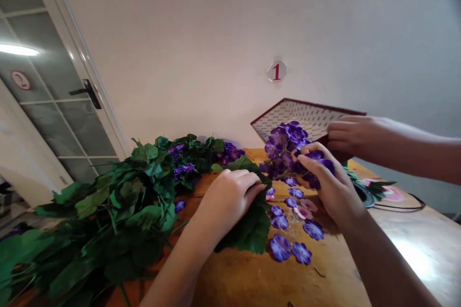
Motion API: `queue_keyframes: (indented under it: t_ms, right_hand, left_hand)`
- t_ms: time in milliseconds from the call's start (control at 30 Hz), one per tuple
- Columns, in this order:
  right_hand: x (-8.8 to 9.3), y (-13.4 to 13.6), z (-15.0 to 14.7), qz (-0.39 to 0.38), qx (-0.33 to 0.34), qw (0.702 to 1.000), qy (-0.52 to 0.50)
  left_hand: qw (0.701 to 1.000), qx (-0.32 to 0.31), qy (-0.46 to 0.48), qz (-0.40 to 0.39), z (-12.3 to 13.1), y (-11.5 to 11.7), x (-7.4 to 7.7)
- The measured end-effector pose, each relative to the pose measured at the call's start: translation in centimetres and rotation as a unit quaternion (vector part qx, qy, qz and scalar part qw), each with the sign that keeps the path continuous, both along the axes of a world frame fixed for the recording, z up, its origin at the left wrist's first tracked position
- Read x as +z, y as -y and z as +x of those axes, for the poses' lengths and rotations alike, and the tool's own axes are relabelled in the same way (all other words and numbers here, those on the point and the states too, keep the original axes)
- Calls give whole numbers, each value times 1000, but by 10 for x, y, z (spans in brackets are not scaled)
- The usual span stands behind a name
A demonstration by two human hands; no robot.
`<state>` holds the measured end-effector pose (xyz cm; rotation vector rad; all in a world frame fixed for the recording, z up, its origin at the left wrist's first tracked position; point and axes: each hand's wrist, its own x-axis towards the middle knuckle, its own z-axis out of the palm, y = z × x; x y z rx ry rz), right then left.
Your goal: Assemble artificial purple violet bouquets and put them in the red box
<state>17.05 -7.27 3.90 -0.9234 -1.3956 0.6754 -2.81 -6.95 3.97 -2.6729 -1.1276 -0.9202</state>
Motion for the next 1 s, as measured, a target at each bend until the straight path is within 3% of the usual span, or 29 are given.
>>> queue_keyframes:
  t_ms: [233, 500, 800, 1000]
  right_hand:
    - [-1, -7, 4, 0, 34, 998, -47]
    - [-2, -8, 3, 27, -6, 1000, 5]
    - [2, 1, -1, -8, 62, 997, 54]
    - [3, -5, 11, 11, 99, 990, 95]
  left_hand:
    - [1000, 3, 4, -22, -2, 0, 3]
    - [1000, 1, -2, -13, -1, 1, 2]
    - [999, 33, -31, 13, -1, -3, 2]
    - [1000, 10, -25, 6, -1, -4, 1]
